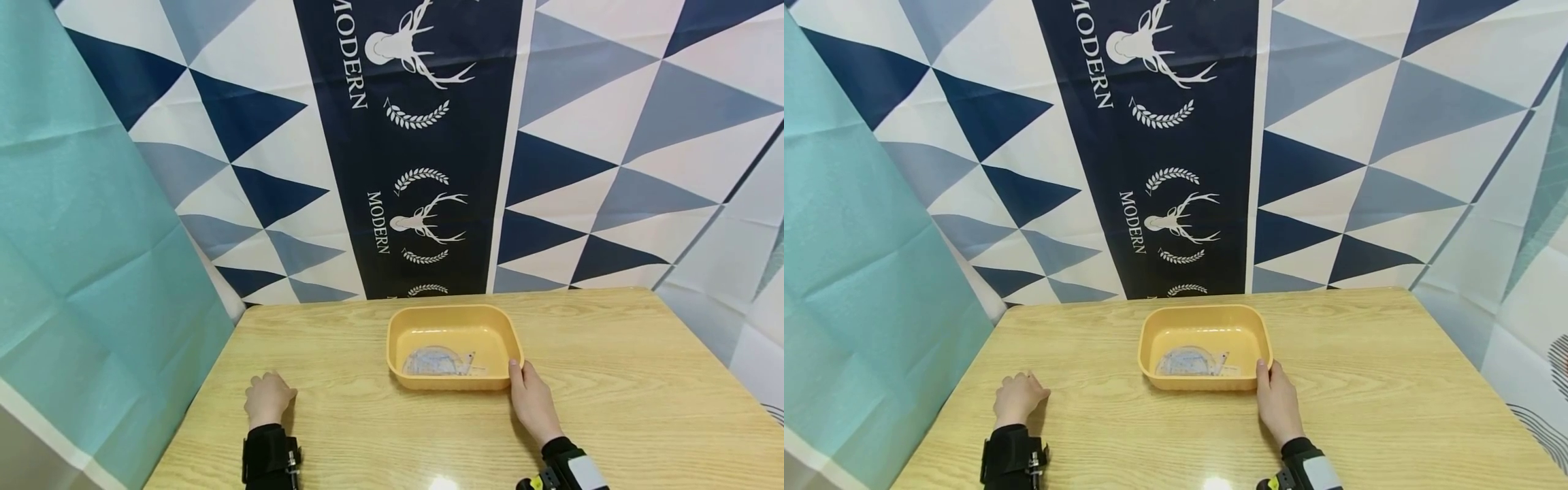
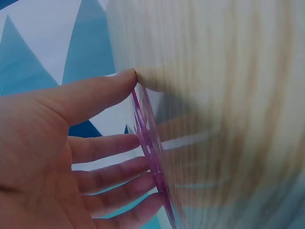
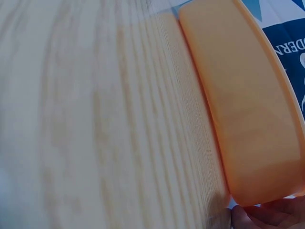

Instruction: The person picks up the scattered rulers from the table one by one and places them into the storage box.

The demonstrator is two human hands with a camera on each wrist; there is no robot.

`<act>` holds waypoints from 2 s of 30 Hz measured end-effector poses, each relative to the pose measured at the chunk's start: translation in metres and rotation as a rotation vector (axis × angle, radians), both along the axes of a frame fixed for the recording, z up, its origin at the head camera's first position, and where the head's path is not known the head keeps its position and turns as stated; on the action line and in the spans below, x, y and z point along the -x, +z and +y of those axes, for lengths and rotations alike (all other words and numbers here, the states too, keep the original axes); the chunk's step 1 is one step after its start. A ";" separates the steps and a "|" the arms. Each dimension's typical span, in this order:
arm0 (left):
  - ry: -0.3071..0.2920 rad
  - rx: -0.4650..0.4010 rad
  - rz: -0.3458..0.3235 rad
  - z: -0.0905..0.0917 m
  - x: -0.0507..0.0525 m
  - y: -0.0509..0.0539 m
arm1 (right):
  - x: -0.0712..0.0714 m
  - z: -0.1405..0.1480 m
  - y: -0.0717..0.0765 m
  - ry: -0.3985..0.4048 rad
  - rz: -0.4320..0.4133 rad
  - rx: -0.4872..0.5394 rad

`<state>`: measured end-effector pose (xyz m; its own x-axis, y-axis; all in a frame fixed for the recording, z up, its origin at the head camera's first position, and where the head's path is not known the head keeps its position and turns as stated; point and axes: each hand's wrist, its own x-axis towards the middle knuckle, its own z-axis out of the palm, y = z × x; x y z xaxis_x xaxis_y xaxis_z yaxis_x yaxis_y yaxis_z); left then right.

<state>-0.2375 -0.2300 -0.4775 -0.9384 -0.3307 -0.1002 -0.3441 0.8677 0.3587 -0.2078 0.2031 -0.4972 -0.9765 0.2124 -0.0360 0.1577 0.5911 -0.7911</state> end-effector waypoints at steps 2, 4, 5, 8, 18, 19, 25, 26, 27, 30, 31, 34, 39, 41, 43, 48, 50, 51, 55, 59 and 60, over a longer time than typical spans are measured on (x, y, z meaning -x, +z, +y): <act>-0.002 -0.010 0.002 0.000 0.000 0.001 | 0.000 0.000 0.000 0.000 0.002 0.000; 0.001 -0.020 -0.004 -0.001 0.000 0.001 | 0.000 0.000 0.000 0.001 0.002 0.001; -0.001 -0.020 -0.007 -0.001 0.000 0.001 | 0.000 0.000 0.000 0.002 0.003 0.002; -0.004 -0.037 -0.013 -0.003 0.000 0.000 | 0.001 0.000 -0.001 0.005 0.002 0.004; -0.009 -0.036 0.008 -0.005 -0.004 -0.002 | 0.002 0.001 -0.002 0.005 0.000 0.000; -0.007 -0.040 0.013 -0.004 -0.004 -0.001 | 0.002 0.001 -0.002 0.005 0.000 0.000; -0.007 -0.056 0.055 -0.004 -0.007 0.001 | 0.002 0.001 -0.001 0.006 -0.007 0.007; -0.007 -0.061 0.058 -0.004 -0.008 0.001 | 0.002 0.001 -0.001 0.005 -0.005 0.005; -0.010 -0.064 0.059 -0.005 -0.008 0.001 | 0.002 0.001 -0.001 0.003 -0.003 0.004; -0.021 -0.074 0.054 -0.006 -0.010 0.003 | 0.002 0.001 0.000 0.002 0.002 -0.003; -0.023 -0.079 0.054 -0.007 -0.011 0.004 | 0.002 0.001 -0.001 0.003 0.002 -0.002; -0.031 -0.085 0.069 -0.007 -0.014 0.006 | 0.002 0.001 -0.001 0.006 0.000 0.001; -0.025 -0.097 0.106 -0.003 -0.017 0.015 | 0.002 0.001 -0.001 0.006 -0.005 0.002; -0.021 -0.100 0.118 -0.001 -0.017 0.019 | 0.002 0.001 -0.001 0.007 -0.005 0.002; -0.018 -0.102 0.129 0.001 -0.018 0.022 | 0.002 0.001 0.000 0.008 -0.007 0.001; -0.030 -0.110 0.166 0.006 -0.019 0.028 | 0.002 0.000 0.000 0.005 0.000 0.003; -0.037 -0.110 0.183 0.008 -0.019 0.030 | 0.002 0.000 0.000 0.004 0.004 0.003; -0.040 -0.111 0.188 0.009 -0.019 0.031 | 0.002 0.000 0.000 0.004 0.005 0.003; -0.037 -0.085 0.213 0.015 -0.019 0.036 | 0.001 0.000 0.000 0.006 -0.001 0.007; -0.040 -0.057 0.244 0.025 -0.018 0.041 | 0.001 0.000 0.000 0.009 -0.003 0.012; -0.047 -0.054 0.250 0.029 -0.018 0.043 | 0.001 0.000 0.001 0.009 -0.001 0.013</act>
